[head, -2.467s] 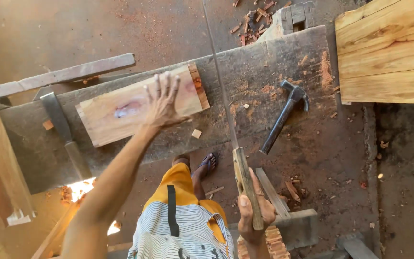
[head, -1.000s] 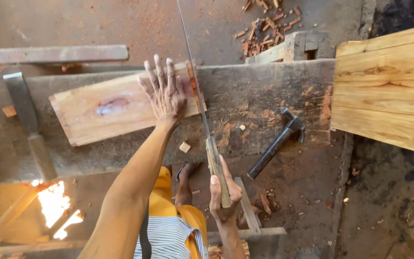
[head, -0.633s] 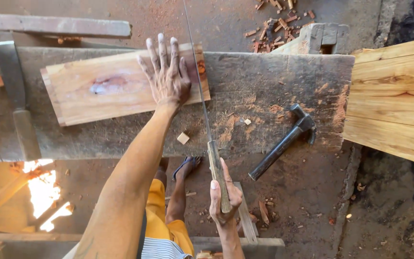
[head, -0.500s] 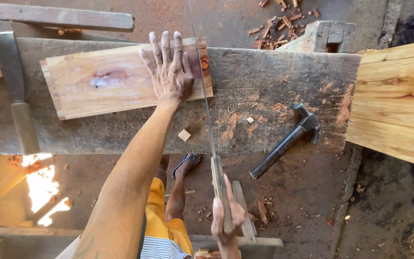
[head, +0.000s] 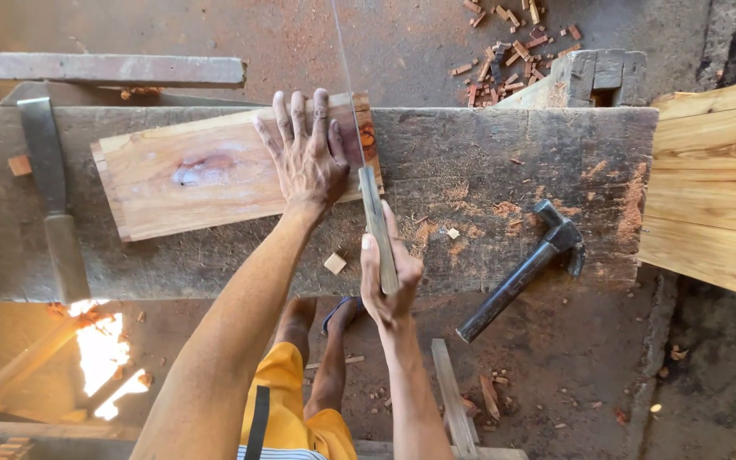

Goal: Woodworking by cutting and hammering wood pieces at a workbench.

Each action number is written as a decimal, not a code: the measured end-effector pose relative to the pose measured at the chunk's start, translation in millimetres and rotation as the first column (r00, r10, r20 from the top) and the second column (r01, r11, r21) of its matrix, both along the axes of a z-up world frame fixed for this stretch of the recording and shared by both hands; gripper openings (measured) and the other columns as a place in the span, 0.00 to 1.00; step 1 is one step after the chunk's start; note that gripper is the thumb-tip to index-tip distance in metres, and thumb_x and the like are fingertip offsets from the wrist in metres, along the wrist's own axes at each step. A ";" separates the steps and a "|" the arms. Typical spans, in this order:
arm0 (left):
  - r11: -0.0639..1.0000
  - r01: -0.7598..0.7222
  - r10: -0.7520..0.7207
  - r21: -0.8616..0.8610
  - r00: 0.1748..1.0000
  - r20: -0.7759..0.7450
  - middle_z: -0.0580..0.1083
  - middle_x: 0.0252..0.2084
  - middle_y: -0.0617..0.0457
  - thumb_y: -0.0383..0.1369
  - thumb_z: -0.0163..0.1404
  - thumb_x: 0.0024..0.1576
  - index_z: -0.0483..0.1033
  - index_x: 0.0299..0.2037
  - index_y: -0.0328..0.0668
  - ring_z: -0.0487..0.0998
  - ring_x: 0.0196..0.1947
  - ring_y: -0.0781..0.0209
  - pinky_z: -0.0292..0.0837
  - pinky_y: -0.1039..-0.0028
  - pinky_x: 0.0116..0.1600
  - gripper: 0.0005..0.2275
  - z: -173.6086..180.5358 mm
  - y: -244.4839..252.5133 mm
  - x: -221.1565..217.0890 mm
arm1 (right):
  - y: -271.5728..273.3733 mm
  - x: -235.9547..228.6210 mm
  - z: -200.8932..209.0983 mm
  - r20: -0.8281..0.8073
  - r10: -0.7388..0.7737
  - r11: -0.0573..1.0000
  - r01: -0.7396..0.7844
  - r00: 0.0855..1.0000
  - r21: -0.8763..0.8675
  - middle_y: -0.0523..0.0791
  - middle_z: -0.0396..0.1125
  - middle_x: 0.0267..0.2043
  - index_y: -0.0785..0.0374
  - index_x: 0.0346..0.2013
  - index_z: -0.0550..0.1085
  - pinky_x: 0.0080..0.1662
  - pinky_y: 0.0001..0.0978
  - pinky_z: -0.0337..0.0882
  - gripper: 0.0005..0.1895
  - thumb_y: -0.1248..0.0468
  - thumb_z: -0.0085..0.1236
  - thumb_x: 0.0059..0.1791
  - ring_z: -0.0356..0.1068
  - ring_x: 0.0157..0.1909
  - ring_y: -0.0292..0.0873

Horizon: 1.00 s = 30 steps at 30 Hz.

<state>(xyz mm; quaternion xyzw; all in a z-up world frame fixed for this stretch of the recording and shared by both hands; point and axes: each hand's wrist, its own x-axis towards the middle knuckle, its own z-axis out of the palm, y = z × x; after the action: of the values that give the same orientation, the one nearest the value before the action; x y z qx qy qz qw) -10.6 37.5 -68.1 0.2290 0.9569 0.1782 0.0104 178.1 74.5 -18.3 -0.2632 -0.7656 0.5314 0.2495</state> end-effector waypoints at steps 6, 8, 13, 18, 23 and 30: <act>1.000 -0.011 0.011 -0.002 1.000 0.000 0.59 0.73 0.40 0.42 0.38 0.68 0.61 0.73 0.48 0.44 0.78 0.39 0.24 0.37 0.75 0.23 -2.2 1.1 -1.3 | -44.9 120.9 42.5 0.235 0.037 0.999 -0.034 0.971 -0.018 0.44 0.70 0.27 0.78 0.66 0.63 0.20 0.24 0.66 0.29 0.58 0.45 0.56 0.67 0.19 0.30; 1.000 -0.022 0.022 -0.006 1.000 -0.003 0.58 0.73 0.40 0.42 0.38 0.68 0.61 0.73 0.48 0.44 0.77 0.39 0.24 0.37 0.75 0.23 0.3 3.4 -2.3 | -57.2 203.1 34.3 0.437 0.068 0.998 -0.055 0.897 -0.042 0.48 0.74 0.36 0.78 0.65 0.64 0.23 0.25 0.69 0.30 0.58 0.44 0.55 0.71 0.22 0.30; 1.000 -0.007 0.007 -0.022 1.000 -0.002 0.58 0.73 0.39 0.43 0.37 0.68 0.60 0.73 0.47 0.44 0.77 0.39 0.24 0.38 0.75 0.23 2.3 0.5 -1.1 | -54.8 244.2 11.1 0.864 0.274 0.956 -0.020 0.422 -0.293 0.44 0.77 0.36 0.62 0.76 0.59 0.23 0.25 0.71 0.35 0.50 0.43 0.57 0.72 0.20 0.34; 1.000 0.003 -0.003 -0.006 1.000 -0.027 0.58 0.73 0.39 0.43 0.37 0.68 0.60 0.73 0.48 0.44 0.77 0.40 0.24 0.38 0.75 0.24 -3.4 -0.5 -2.7 | -2.3 20.8 27.6 0.002 0.010 0.995 -0.010 1.000 0.100 0.41 0.66 0.19 0.77 0.64 0.66 0.17 0.24 0.58 0.26 0.57 0.43 0.60 0.63 0.16 0.30; 1.000 0.005 -0.005 -0.006 1.000 0.018 0.59 0.73 0.40 0.43 0.38 0.67 0.60 0.72 0.49 0.44 0.77 0.40 0.24 0.37 0.75 0.23 4.4 2.2 -2.8 | -8.6 23.3 42.7 0.019 -0.011 0.999 0.010 1.000 0.051 0.40 0.66 0.20 0.77 0.66 0.64 0.17 0.23 0.61 0.27 0.58 0.43 0.59 0.63 0.16 0.29; 1.000 -0.008 0.008 0.007 1.000 0.017 0.58 0.73 0.39 0.42 0.38 0.68 0.61 0.72 0.46 0.44 0.77 0.38 0.25 0.36 0.75 0.23 7.9 1.5 -0.8 | -92.5 368.3 -27.5 0.643 -0.002 0.996 -0.053 0.766 0.067 0.42 0.67 0.17 0.60 0.68 0.65 0.18 0.31 0.60 0.28 0.57 0.49 0.53 0.62 0.14 0.34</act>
<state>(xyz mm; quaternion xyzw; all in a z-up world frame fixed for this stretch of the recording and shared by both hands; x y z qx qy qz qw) -11.4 38.9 -60.2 0.2238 0.9571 0.1834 0.0168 546.4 -18.0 -45.8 -0.4084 -0.8291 0.3811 -0.0242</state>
